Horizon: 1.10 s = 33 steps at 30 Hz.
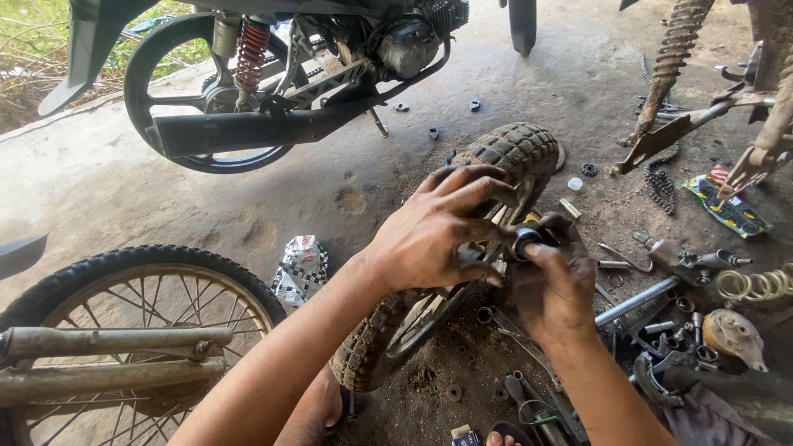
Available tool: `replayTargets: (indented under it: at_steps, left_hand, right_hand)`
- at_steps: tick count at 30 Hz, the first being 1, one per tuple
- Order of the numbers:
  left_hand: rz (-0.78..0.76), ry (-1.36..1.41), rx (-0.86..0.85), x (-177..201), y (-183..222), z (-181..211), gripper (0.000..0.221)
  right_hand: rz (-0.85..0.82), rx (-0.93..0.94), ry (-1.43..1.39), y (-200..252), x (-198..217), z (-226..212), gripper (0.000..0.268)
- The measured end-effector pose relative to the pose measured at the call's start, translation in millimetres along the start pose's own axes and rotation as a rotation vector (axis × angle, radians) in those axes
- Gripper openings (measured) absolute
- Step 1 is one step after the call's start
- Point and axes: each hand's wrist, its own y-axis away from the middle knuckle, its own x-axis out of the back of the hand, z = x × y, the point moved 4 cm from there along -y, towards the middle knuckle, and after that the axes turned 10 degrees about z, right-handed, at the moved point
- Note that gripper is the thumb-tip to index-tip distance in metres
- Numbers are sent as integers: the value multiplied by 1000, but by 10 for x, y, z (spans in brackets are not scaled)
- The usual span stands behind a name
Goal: The person removes components from the center of a motorcycle wheel hub, handles a small metal bearing with a pair of pliers, and wipes the interior of the hub using a cloth.
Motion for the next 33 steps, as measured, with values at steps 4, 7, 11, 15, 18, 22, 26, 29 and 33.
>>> replayTargets:
  at_steps: [4,7,11,15,18,22,26,29,33]
  left_hand:
    - [11,-7,-70,-2,-13,45,21]
    - [-9,-27,-74,-31,-10,47,30]
    - [-30,-65,-26,-50,3,-8,42]
    - [-139,-77,-92,-91,31,-49,30]
    - [-162,-126,-102,-102,32,-53,38]
    - [-159,-131,-66,-94,49,-67,47]
    - [-124,-134,-34,-87,32,-66,46]
    - [-171,-144,-68,-107,53,-73,47]
    - [-194,-137,-88,-164,50,-69,47]
  right_hand:
    - [89,-37,-102,-19,24,-15,28]
    - [51,-15,-79,17,-21,-55,27]
    - [-77,-34,12,102,-84,62,30]
    - [-70,-53,165,86,-40,85,41]
    - [-206,-36,4,95,-71,118,40]
    - [-176,-69,3,118,-225,140,39]
    - [-127,-145,-58,124,-156,214,35]
    - [-213,-154,8,91,-151,123,45]
    - [-214,-173,-3,79,-201,40,42]
